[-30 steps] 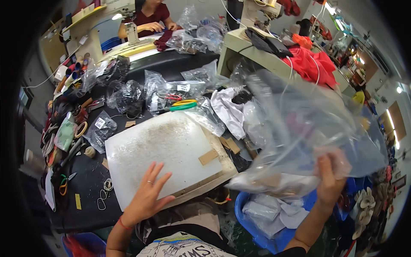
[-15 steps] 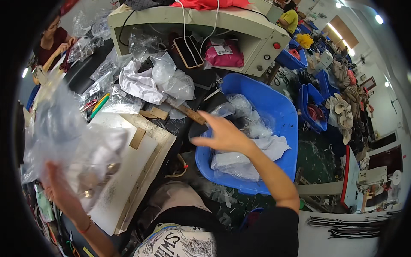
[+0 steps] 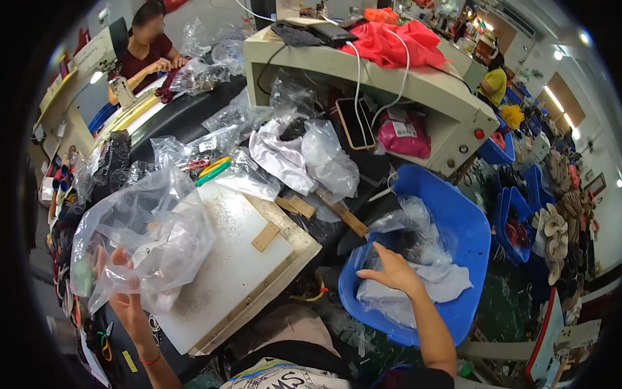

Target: The person sorts through various plastic bags containing small fabric parts and trims on a cluttered workbench. They open bags, remove items, and place them into a blue bin or onto the table.

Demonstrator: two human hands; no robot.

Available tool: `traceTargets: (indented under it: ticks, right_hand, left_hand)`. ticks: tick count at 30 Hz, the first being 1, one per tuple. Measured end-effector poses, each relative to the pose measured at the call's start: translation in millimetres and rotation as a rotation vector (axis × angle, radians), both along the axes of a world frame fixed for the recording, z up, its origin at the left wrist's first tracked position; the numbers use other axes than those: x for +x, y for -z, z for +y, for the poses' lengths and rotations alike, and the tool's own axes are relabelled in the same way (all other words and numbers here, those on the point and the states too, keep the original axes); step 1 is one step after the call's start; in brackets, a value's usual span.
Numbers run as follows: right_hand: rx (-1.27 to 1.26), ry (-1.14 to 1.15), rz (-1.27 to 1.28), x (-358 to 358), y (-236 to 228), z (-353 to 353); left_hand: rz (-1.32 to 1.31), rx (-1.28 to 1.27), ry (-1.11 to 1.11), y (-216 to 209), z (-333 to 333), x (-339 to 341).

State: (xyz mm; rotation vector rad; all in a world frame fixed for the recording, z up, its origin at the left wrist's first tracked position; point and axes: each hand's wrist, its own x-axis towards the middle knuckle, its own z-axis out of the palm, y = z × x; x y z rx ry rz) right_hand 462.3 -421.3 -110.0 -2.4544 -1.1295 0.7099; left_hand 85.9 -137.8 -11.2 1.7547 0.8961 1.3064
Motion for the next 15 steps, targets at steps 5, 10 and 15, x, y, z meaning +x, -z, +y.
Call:
traceTargets:
  ticks: [5,10,15]
  right_hand:
    - [0.406,0.076,-0.126,-22,-40,57]
    - [-0.108,-0.048,-0.218,-19,21,-20]
    - [-0.254,0.241,0.182,-39,175,-161]
  left_hand:
    - [0.148,0.204,-0.190,13,-21,3]
    - [0.339,0.508,-0.143,47,-50,-14]
    - [0.258,0.659,0.046,53,-48,-3]
